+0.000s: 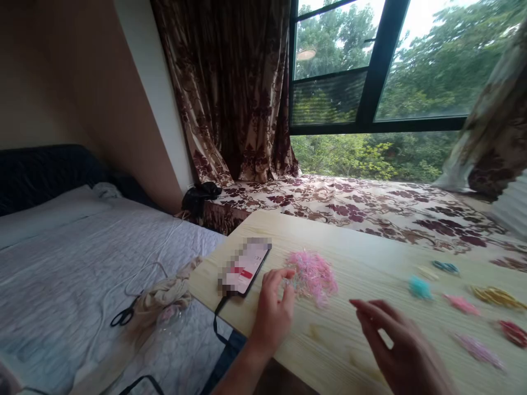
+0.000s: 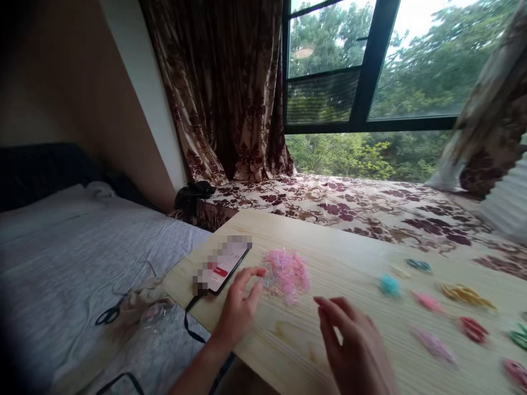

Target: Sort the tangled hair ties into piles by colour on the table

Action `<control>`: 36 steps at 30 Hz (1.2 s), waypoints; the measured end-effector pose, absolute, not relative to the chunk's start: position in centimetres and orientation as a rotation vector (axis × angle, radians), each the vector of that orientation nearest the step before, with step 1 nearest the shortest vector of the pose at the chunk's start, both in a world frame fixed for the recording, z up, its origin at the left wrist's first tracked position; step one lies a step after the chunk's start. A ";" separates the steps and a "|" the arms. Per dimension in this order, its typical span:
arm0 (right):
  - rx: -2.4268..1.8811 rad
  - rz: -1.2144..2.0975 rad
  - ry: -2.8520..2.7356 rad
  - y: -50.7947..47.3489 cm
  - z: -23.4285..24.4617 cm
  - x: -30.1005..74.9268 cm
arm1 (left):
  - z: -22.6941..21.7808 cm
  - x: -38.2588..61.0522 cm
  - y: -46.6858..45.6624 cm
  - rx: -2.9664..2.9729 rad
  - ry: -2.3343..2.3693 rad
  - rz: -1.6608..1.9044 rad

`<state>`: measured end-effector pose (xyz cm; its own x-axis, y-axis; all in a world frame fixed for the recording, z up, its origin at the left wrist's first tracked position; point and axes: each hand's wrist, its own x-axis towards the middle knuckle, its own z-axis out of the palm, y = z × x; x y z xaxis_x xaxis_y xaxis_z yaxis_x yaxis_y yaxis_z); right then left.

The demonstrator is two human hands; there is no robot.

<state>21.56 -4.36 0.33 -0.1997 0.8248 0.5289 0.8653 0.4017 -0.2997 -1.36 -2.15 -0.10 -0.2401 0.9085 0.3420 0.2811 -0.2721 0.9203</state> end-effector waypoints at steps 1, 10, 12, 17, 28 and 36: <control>-1.382 -0.069 -2.065 -4.8 -0.3 20.2 | -0.1 -1.4 -2.2 1.489 1.447 1.546; -1.319 -0.182 -2.139 -3.7 -2.1 17.6 | 0.1 -1.3 -2.3 1.491 1.442 1.533; -1.324 -0.193 -2.163 -3.4 -2.0 18.4 | 0.1 -1.3 -2.3 1.496 1.444 1.529; -1.345 -0.198 -2.196 -2.7 -2.0 19.8 | 0.2 -1.3 -2.3 1.544 1.435 1.507; -1.382 -0.227 -2.172 -3.6 -2.0 19.8 | 0.4 -1.0 -2.5 1.776 1.441 1.448; -1.401 -0.319 -2.168 -4.2 -2.5 18.7 | 0.6 -0.2 -3.2 2.056 1.457 1.321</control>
